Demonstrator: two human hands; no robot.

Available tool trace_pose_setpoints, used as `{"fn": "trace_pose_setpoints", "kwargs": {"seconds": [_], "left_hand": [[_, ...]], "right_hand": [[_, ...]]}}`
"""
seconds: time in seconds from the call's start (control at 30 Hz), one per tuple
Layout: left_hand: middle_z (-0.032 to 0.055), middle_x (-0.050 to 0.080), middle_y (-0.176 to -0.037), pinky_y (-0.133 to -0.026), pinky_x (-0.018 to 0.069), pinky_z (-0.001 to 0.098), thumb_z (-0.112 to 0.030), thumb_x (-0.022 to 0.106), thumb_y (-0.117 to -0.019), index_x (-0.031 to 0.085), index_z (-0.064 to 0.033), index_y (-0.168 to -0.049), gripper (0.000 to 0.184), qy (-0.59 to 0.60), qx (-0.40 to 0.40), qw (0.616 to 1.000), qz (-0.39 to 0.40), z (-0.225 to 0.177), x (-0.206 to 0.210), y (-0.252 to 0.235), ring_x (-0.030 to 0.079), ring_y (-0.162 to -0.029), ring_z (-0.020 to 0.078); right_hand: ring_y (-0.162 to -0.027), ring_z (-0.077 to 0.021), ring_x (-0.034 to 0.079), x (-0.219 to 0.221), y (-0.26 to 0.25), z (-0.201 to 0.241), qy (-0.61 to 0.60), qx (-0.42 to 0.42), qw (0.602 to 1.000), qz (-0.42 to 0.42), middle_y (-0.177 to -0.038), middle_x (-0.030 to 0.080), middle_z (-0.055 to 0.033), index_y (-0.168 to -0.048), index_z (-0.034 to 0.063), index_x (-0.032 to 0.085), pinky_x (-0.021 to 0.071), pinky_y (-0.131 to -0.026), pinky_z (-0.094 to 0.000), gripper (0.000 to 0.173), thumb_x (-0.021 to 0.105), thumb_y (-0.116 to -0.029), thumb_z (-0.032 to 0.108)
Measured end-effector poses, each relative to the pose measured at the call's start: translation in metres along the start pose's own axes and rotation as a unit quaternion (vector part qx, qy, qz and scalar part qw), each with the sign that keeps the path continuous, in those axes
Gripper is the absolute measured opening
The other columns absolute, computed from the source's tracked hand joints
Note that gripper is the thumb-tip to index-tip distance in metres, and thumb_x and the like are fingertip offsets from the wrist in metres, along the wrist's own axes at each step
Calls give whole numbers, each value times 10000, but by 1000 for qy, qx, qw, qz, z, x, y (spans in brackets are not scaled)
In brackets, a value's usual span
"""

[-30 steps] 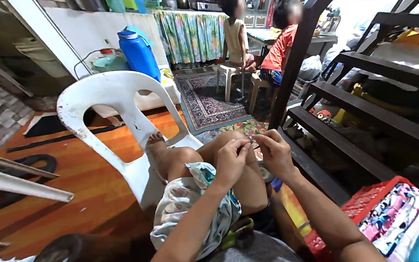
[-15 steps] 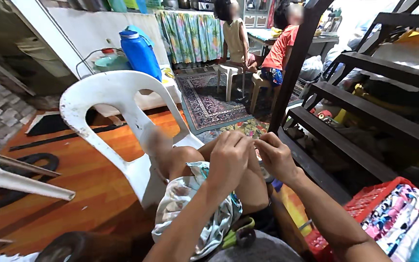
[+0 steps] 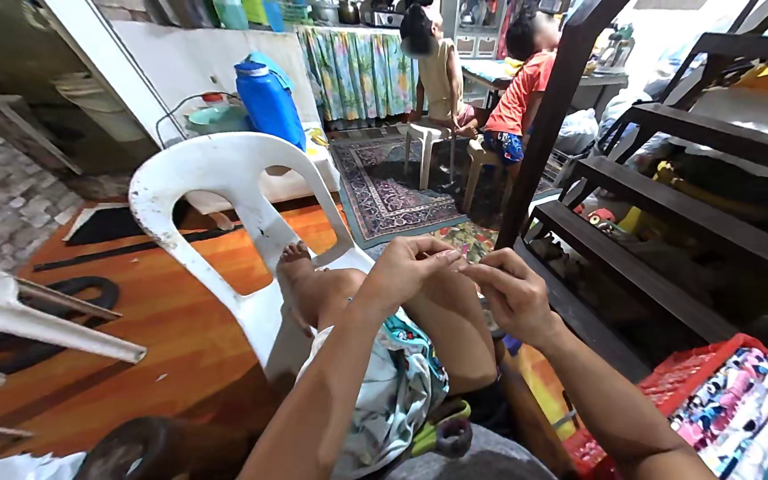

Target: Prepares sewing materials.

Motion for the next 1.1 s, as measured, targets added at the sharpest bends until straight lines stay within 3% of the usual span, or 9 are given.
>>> {"fn": "trace_pose_setpoints", "kwargs": {"seconds": [0.13, 0.27, 0.4, 0.53, 0.67, 0.8, 0.97, 1.03, 1.1], "left_hand": [[-43, 678, -834, -732, 508, 192, -41, 627, -989, 724, -62, -949, 107, 87, -24, 996, 17, 9, 4, 2, 609, -762, 11], [-64, 656, -785, -667, 464, 161, -30, 604, -994, 700, -73, -900, 140, 141, -41, 989, 3, 11, 11, 8, 565, -692, -9], [-49, 686, -849, -751, 511, 186, -51, 635, -978, 715, -57, -945, 86, 140, -20, 990, -23, 14, 19, 16, 622, -784, -3], [-8, 690, -919, -767, 503, 175, -122, 655, -972, 735, -45, -984, 111, -49, 78, 991, -100, 16, 24, 24, 620, -821, -3], [103, 711, -904, -769, 556, 342, -136, 642, -954, 765, -37, -952, 158, -263, 247, 912, -195, 15, 27, 34, 677, -847, 204], [115, 718, -900, -753, 565, 402, -130, 657, -944, 771, -40, -936, 146, -323, 290, 872, -224, 4, 16, 36, 690, -863, 268], [99, 706, -918, -775, 547, 390, -113, 678, -936, 776, -54, -971, 119, -293, 257, 898, -205, -9, -2, 29, 670, -890, 241], [97, 701, -909, -755, 530, 378, -103, 698, -931, 768, -44, -962, 97, -267, 225, 919, -182, -13, -7, 27, 655, -854, 216], [49, 669, -871, -696, 497, 309, -114, 713, -939, 755, -57, -949, 72, -226, 174, 947, -150, -14, -10, 24, 598, -764, 126]], "right_hand": [[-830, -71, 617, 3, -2, 0, -21, 9, 999, -23, -919, 650, -129, -1050, -11, 751, 516, -790, -146, 196, 571, -996, 47], [-813, -63, 616, 8, -4, 0, -28, 35, 998, -39, -930, 652, -134, -1033, -36, 746, 524, -768, -149, 196, 571, -970, 25], [-779, -75, 623, 16, -6, -3, -9, 60, 996, -59, -920, 654, -149, -1017, -65, 744, 536, -738, -157, 182, 593, -948, 12], [-783, -126, 641, 22, -7, -6, 53, 52, 995, -60, -896, 667, -155, -1005, -47, 754, 541, -747, -186, 179, 597, -940, 10], [-772, -163, 650, 24, -5, -6, 80, 37, 995, -37, -878, 674, -165, -994, -46, 762, 544, -739, -205, 183, 598, -920, -11], [-771, -154, 639, 20, -5, -1, 66, 23, 997, -13, -876, 668, -162, -1000, -29, 763, 532, -737, -192, 193, 586, -931, 4], [-792, -134, 627, 15, -8, 9, 37, -6, 999, 6, -874, 660, -151, -1024, -6, 759, 516, -759, -171, 210, 562, -958, 27], [-791, -128, 619, 14, -8, 12, 22, -19, 1000, 5, -867, 654, -154, -1024, -12, 755, 508, -758, -162, 208, 562, -969, 42], [-820, -115, 622, 13, -9, 14, 1, -24, 1000, 1, -886, 657, -154, -1025, -23, 750, 505, -788, -149, 205, 565, -976, 52]]}}
Point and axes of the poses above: each hand's wrist, its own y-axis away from the middle knuckle, its own x-axis out of the palm, z = x × y, the point moved 2 cm from there along -y, towards the middle knuckle
